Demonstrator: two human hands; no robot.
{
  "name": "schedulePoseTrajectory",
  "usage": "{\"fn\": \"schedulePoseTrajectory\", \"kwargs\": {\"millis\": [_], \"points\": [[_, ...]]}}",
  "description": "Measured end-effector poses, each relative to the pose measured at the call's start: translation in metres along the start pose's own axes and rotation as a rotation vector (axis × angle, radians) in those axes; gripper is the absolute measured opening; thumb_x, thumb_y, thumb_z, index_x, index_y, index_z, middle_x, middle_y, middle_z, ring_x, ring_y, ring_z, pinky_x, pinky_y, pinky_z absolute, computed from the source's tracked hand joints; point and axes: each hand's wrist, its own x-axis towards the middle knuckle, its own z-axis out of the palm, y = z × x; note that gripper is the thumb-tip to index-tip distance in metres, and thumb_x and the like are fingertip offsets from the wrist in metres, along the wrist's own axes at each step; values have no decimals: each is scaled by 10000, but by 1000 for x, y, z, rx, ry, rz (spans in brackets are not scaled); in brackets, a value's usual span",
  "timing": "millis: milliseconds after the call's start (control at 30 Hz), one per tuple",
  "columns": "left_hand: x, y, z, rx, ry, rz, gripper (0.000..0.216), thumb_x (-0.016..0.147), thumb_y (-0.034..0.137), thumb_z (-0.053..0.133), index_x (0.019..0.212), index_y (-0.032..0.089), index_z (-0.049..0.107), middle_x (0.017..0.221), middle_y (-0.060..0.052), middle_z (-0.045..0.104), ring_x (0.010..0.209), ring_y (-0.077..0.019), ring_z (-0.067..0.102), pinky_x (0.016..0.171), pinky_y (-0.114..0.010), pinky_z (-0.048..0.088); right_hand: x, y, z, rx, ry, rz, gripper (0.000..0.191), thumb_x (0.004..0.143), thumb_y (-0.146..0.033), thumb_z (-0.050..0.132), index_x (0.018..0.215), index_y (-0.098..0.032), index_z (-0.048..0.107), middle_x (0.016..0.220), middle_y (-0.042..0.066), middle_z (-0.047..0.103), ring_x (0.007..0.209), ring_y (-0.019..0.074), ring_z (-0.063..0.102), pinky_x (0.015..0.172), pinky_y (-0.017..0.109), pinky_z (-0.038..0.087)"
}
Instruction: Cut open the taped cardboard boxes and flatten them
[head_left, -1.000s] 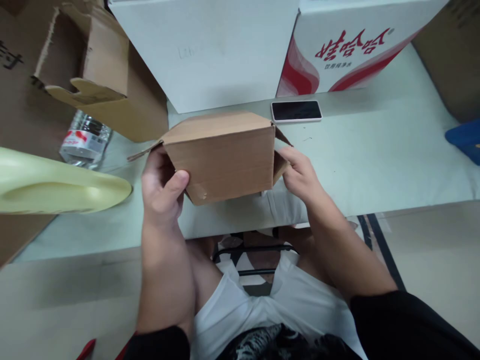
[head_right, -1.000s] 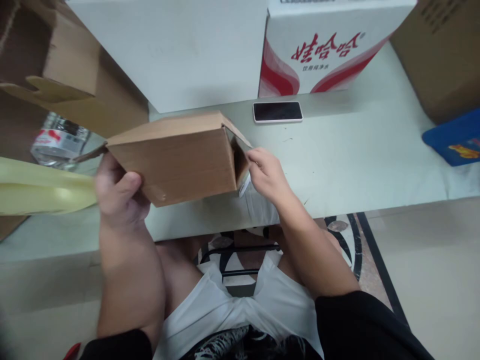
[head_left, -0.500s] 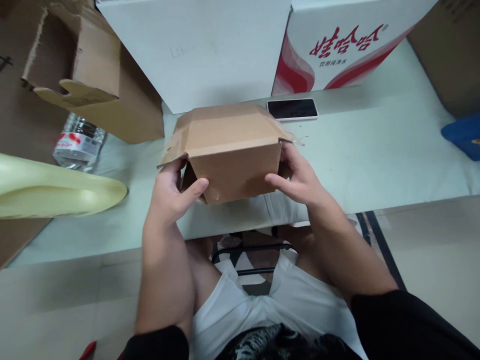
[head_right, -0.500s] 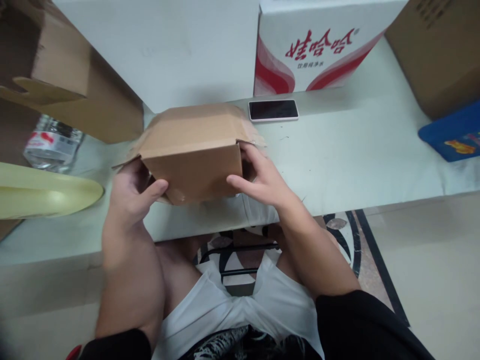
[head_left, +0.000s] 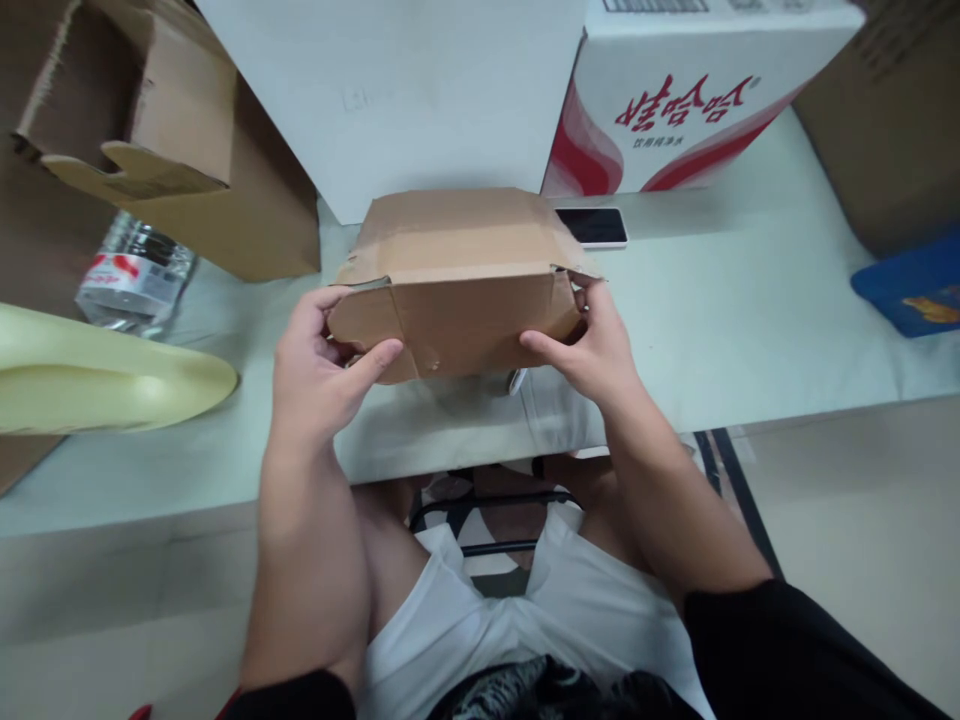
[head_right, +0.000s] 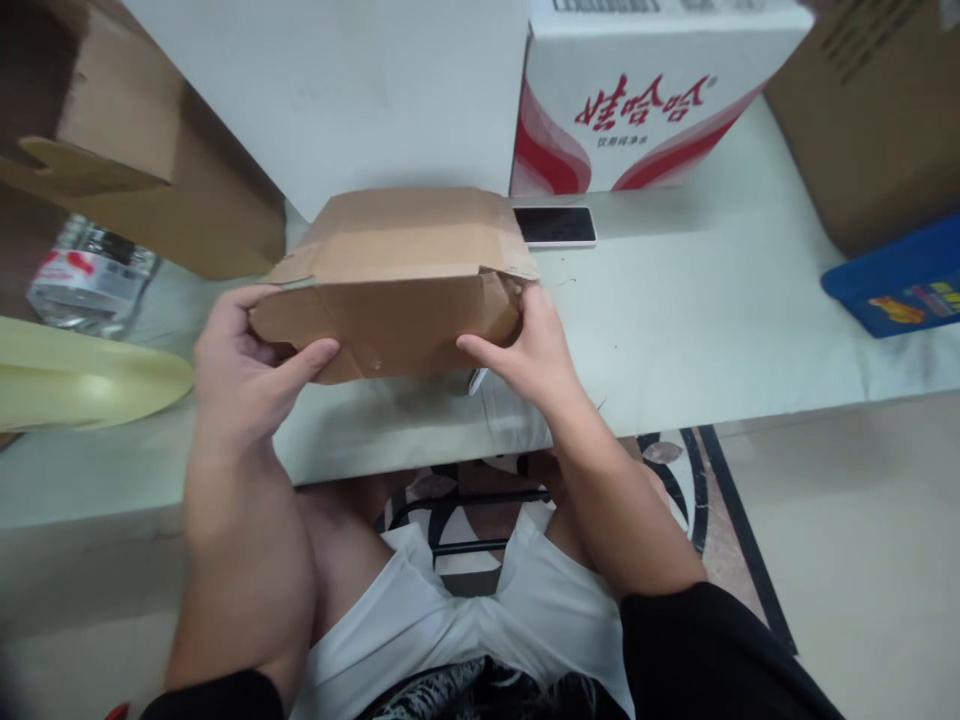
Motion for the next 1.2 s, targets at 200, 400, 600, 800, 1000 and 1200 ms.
{"fn": "schedulePoseTrajectory", "kwargs": {"millis": [200, 400, 600, 800, 1000, 1200], "points": [[3, 3, 5, -106, 47, 38, 728, 554, 566, 1036, 1126, 242, 725, 897, 29, 727, 696, -128, 662, 522, -251, 555, 1, -4, -1, 52, 63, 7, 578, 781, -574, 826, 1189, -232, 602, 1213, 100, 715, 1119, 291, 668, 987, 474, 574], [0, 26, 5, -85, 125, 7, 368, 816, 512, 889, 932, 178, 789, 1350, -124, 709, 1281, -301, 679, 894, -357, 616, 2, -16, -4, 166, 171, 72, 455, 750, -564, 827, 981, -245, 600, 929, 1, 698, 840, 196, 639, 785, 359, 559], [0, 35, 3, -312, -9, -9, 375, 826, 544, 850, 1064, 255, 871, 1465, -106, 677, 1490, -391, 546, 1185, -517, 490, 7, -15, 0, 508, 301, 350, 502, 842, -688, 671, 698, -223, 549, 724, -9, 585, 710, 139, 585, 656, 281, 479], [0, 44, 8, -435, -94, -12, 309, 894, 478, 789, 1109, 274, 875, 1498, -69, 675, 1354, -321, 682, 1104, -392, 578, 13, -4, 3, 779, 289, 711, 460, 732, -643, 821, 761, -223, 635, 712, -9, 658, 702, 160, 657, 618, 278, 514], [-5, 40, 6, -443, -114, -140, 323, 824, 488, 841, 1045, 258, 893, 1536, -111, 638, 1276, -344, 730, 1114, -382, 593, 14, 10, 4, 982, 127, 743, 435, 739, -579, 862, 970, -231, 742, 950, 15, 786, 872, 186, 728, 761, 313, 599], [-3, 47, 9, -460, -13, -110, 369, 773, 508, 886, 1048, 262, 883, 1456, -115, 693, 1281, -333, 717, 1078, -413, 613, 13, 7, 8, 990, 188, 634, 334, 737, -485, 850, 935, -253, 716, 968, -23, 775, 884, 172, 704, 759, 302, 586]]}}
